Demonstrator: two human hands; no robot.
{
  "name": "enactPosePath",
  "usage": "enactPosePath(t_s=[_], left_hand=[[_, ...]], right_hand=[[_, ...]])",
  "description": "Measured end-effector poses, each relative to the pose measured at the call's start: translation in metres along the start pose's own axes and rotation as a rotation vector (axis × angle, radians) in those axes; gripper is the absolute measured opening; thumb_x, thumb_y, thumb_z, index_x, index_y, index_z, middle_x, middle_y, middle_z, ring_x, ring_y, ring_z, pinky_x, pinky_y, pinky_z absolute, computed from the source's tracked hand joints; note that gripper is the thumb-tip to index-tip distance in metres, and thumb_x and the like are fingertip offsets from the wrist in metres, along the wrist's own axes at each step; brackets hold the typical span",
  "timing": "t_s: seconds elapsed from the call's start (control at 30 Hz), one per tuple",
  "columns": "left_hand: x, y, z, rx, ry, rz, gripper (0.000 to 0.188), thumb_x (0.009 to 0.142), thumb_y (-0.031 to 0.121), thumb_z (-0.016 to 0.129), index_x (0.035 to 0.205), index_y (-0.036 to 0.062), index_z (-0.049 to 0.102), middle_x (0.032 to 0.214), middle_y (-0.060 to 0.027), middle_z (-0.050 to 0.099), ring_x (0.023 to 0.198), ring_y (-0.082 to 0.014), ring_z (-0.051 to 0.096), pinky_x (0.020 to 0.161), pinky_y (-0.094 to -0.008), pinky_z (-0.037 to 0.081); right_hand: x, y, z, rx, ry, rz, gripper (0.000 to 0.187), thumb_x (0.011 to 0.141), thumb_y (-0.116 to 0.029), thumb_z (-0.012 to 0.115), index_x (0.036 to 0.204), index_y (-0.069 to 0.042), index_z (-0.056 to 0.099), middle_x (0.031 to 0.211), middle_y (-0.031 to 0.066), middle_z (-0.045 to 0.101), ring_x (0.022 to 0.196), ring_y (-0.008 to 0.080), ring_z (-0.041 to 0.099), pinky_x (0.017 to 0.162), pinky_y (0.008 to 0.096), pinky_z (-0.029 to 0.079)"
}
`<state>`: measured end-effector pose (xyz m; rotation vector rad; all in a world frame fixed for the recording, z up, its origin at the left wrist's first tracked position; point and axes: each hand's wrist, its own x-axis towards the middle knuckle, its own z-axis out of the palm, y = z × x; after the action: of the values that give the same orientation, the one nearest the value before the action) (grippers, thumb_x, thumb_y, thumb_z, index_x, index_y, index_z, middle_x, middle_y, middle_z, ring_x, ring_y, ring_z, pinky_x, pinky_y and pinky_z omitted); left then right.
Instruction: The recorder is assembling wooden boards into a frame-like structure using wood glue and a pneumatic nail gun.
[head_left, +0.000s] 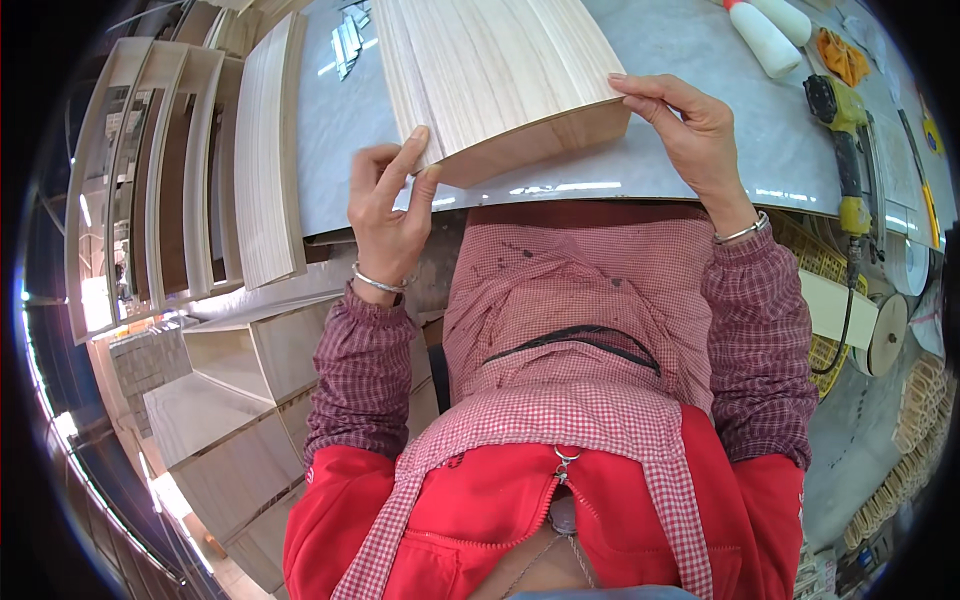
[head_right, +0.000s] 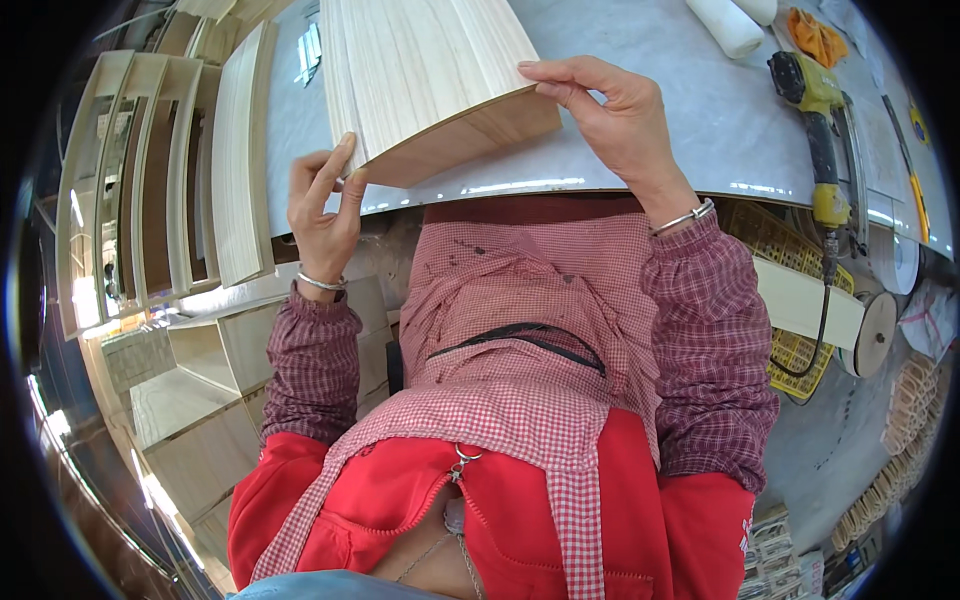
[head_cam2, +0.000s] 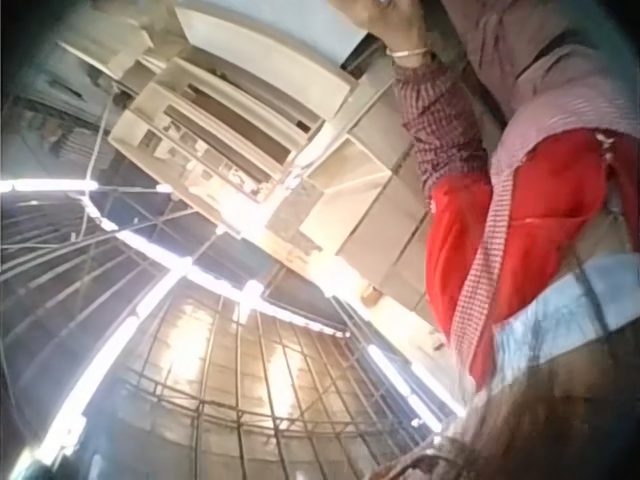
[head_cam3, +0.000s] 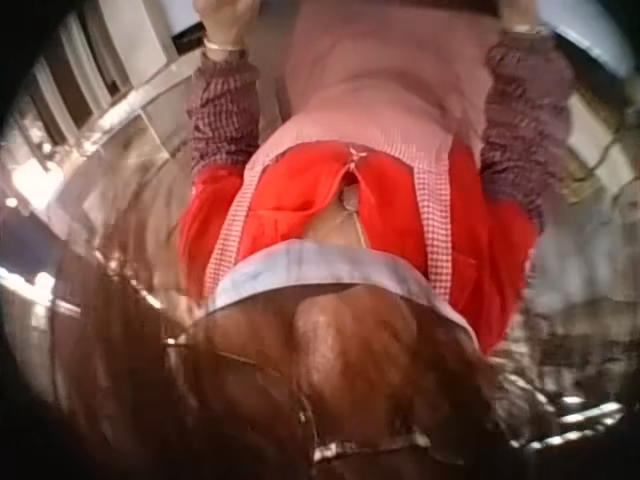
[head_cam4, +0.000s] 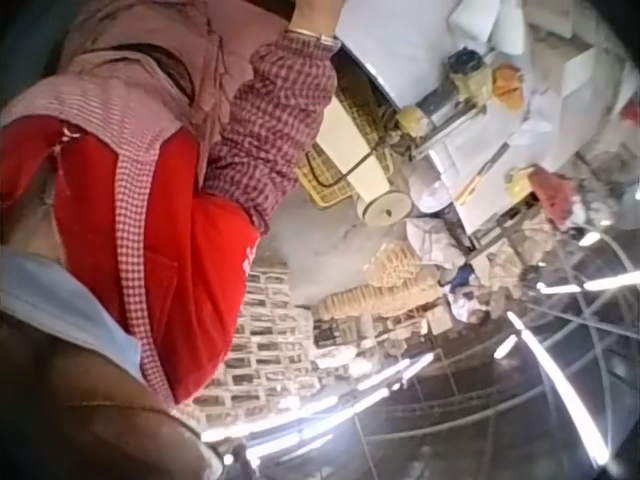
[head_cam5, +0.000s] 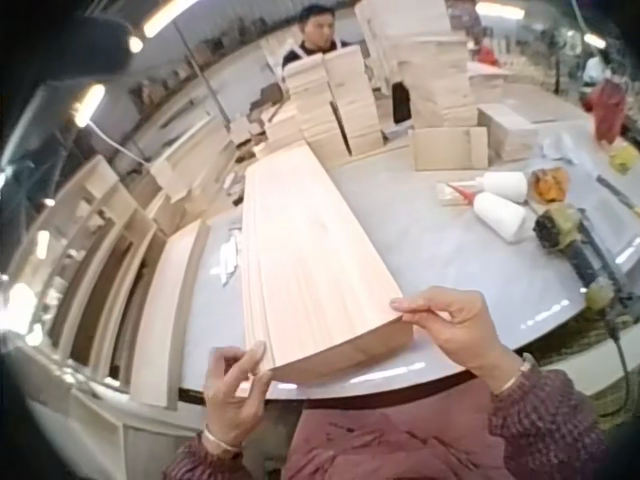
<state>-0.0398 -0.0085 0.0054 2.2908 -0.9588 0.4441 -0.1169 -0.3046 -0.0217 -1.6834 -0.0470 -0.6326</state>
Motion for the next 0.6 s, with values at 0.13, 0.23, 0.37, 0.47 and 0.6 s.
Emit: enactPosePath(t_s=[0.13,0.23,0.37,0.47,0.6], left_hand=[[0.028,0.021,-0.007,0.139,-0.032,0.225,0.038,0.076,0.008,0.073,0.114,0.0093,0.068,0.11,-0.0071,0.059,0.083,-0.0168,0.054,0.075,-0.0278,0.048],[0.05,0.037,0.01,0.012,-0.038,0.365,0.037,0.073,0.006,0.074,0.109,0.0088,0.069,0.111,-0.0049,0.061,0.086,-0.0196,0.056,0.081,-0.0295,0.046],[0.056,0.036,0.03,-0.022,-0.099,0.402,0.036,0.073,0.005,0.073,0.109,0.0087,0.069,0.108,-0.0039,0.064,0.09,-0.0194,0.056,0.079,-0.0282,0.046],[0.054,0.036,0.034,-0.03,-0.059,0.401,0.035,0.074,0.004,0.072,0.108,0.0081,0.069,0.105,-0.0036,0.065,0.09,-0.0192,0.056,0.079,-0.0279,0.045],[0.053,0.034,0.036,-0.007,-0.052,0.413,0.034,0.073,0.004,0.072,0.107,0.007,0.069,0.105,-0.0034,0.065,0.09,-0.0196,0.056,0.078,-0.028,0.047]], right_hand=[[-0.001,-0.001,0.0,-0.012,0.004,-0.001,0.021,0.085,0.0,0.063,0.1,-0.01,0.074,0.098,-0.0012,0.072,0.082,0.0068,0.064,0.078,0.0159,0.049],[-0.001,-0.002,0.001,-0.016,0.0,-0.003,0.022,0.085,0.0,0.063,0.1,-0.011,0.073,0.098,-0.0014,0.072,0.082,0.0067,0.064,0.078,0.0159,0.049],[-0.001,-0.001,0.0,-0.033,0.005,-0.002,0.022,0.084,0.0,0.063,0.101,-0.011,0.073,0.099,-0.0017,0.072,0.082,0.0065,0.063,0.078,0.0158,0.048],[-0.002,-0.003,-0.001,-0.04,-0.002,-0.004,0.022,0.085,0.0,0.063,0.101,-0.01,0.073,0.098,-0.0019,0.072,0.082,0.0065,0.063,0.078,0.0158,0.048],[-0.002,-0.001,0.0,-0.046,-0.003,-0.011,0.022,0.085,0.001,0.063,0.101,-0.01,0.073,0.098,-0.0022,0.072,0.082,0.0066,0.063,0.077,0.0158,0.048]])
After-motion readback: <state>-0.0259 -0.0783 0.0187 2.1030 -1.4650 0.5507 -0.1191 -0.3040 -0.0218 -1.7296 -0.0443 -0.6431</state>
